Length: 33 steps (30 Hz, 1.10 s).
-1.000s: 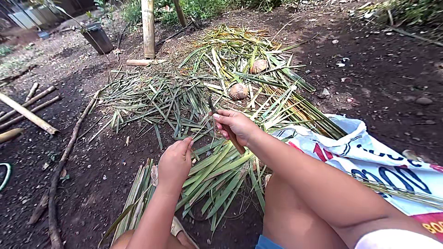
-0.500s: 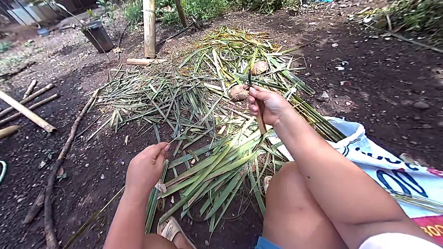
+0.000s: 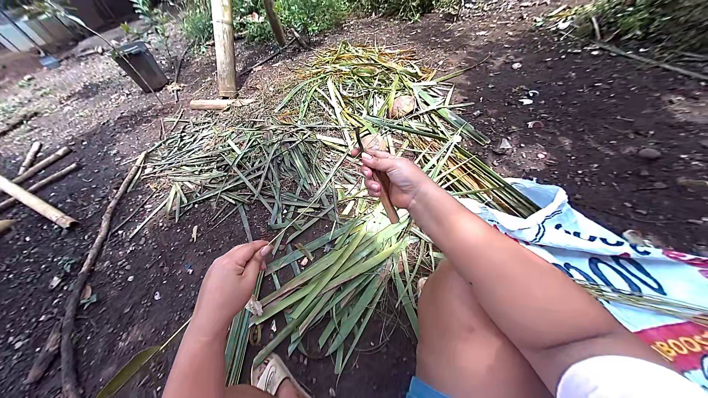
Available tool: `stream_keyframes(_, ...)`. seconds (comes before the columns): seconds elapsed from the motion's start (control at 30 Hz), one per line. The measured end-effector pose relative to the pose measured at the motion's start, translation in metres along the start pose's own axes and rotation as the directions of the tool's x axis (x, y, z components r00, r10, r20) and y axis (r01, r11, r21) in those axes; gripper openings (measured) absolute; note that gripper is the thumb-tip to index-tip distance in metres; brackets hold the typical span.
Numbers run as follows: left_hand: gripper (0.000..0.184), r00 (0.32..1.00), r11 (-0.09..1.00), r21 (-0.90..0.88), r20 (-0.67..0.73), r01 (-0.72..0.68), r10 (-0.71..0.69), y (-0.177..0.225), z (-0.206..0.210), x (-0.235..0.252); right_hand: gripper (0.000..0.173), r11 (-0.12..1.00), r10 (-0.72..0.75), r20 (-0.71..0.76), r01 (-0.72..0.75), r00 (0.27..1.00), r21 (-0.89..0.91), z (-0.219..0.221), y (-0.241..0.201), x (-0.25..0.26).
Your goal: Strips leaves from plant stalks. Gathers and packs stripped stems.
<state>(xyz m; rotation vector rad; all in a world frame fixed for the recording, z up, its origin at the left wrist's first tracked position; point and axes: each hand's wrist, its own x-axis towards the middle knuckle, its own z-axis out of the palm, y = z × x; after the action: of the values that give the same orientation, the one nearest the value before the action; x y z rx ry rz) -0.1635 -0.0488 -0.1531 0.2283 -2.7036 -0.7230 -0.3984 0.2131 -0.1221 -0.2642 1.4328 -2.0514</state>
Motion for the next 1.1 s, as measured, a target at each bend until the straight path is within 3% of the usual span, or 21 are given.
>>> stream_keyframes(0.3,0.036,0.998,0.999,0.009,0.024,0.052,-0.052,-0.03,-0.032,-0.012,0.024,0.997,-0.038,-0.153,0.048,0.988,0.062,-0.037,-0.019,0.006)
stream_keyframes(0.47,0.035,0.982,0.983,0.073,0.08,0.166,-0.172,-0.063,-0.066,-0.023,0.023,0.987,-0.069,-0.152,0.09,0.986,0.136,-0.062,-0.025,0.012)
stream_keyframes(0.73,0.038,0.942,0.94,0.069,0.018,0.334,-0.336,-0.125,-0.109,-0.058,0.022,0.961,-0.076,-0.252,0.138,0.965,0.241,-0.089,-0.026,0.02)
stream_keyframes(1.0,0.037,0.829,0.833,-0.036,-0.08,0.552,-0.553,-0.169,-0.147,-0.108,0.025,0.944,-0.054,-0.402,0.178,0.914,0.277,-0.101,-0.026,0.024)
stream_keyframes(1.1,0.04,0.75,0.767,-0.042,-0.181,0.641,-0.637,-0.179,-0.152,-0.132,0.023,0.929,-0.035,-0.445,0.193,0.895,0.316,-0.106,-0.025,0.028)
